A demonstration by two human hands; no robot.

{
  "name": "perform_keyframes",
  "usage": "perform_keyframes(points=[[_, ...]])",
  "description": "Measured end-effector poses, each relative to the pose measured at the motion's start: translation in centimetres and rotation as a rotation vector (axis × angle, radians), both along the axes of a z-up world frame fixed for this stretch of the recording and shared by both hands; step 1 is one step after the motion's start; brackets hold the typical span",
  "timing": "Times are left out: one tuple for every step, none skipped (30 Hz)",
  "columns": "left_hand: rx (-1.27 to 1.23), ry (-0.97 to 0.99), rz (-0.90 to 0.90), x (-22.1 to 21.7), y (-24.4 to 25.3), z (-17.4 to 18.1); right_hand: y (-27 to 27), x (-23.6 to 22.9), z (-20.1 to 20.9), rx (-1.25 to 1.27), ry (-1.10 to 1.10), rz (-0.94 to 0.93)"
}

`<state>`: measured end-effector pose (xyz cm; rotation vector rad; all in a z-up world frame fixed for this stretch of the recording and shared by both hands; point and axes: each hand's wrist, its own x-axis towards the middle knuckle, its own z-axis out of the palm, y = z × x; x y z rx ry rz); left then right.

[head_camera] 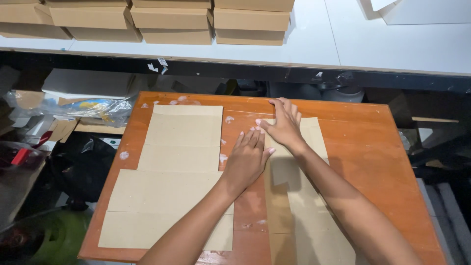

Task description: The person folds flat cardboard pieces into small boxes on a wooden table. They fold the side flaps up and tuck them in to form the box shape, repeating the process for multiple pieces.

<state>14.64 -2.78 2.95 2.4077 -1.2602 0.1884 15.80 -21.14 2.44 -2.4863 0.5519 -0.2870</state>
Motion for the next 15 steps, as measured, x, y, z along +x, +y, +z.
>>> perform_keyframes(points=[[0.0, 0.005, 0.003, -0.3, 0.4, 0.9, 0.0, 0.1, 0.1, 0.0, 0.005, 0.003], [0.124, 0.095, -0.046, -0.5, 0.9, 1.9, 0.0, 0.3, 0.2, 0.009, 0.012, -0.005], [0.247, 0.185, -0.101, -0.8, 1.2, 2.9, -0.1, 0.3, 0.3, 0.016, 0.019, -0.017], [0.245, 0.189, -0.104, -1.1, 1.1, 2.9, 0.0, 0.5, 0.2, 0.014, 0.023, -0.019], [0.34, 0.194, -0.112, -1.4, 1.0, 3.0, -0.1, 0.8, 0.1, -0.005, 0.023, -0.04], [0.435, 0.2, -0.119, -1.6, 0.9, 3.0, -0.1, 1.0, 0.1, -0.025, 0.022, -0.062], [0.433, 0.204, -0.119, -1.7, 0.6, 2.6, 0.1, 0.7, 0.8, -0.026, 0.027, -0.06], [0.44, 0.193, -0.087, -1.8, 0.2, 2.2, 0.4, 0.4, 1.5, -0.003, 0.031, -0.024], [0.448, 0.18, -0.054, -1.9, -0.1, 1.7, 0.7, 0.0, 2.2, 0.022, 0.034, 0.013], [0.449, 0.185, -0.052, -2.2, -0.1, 1.1, 0.5, -0.2, 1.8, 0.023, 0.038, 0.015], [0.433, 0.188, -0.039, -2.0, -0.3, 0.6, 0.1, -0.1, 1.8, 0.048, 0.06, 0.048], [0.417, 0.19, -0.026, -1.9, -0.5, 0.1, -0.3, -0.1, 1.7, 0.073, 0.081, 0.081], [0.418, 0.193, -0.028, -1.8, -0.6, -0.3, -0.3, 0.1, 1.5, 0.073, 0.084, 0.08], [0.419, 0.185, -0.032, -1.7, -0.7, -0.8, -0.4, 0.2, 1.3, 0.085, 0.07, 0.056], [0.418, 0.174, -0.037, -1.6, -1.0, -1.2, -0.5, 0.5, 1.2, 0.094, 0.054, 0.032]])
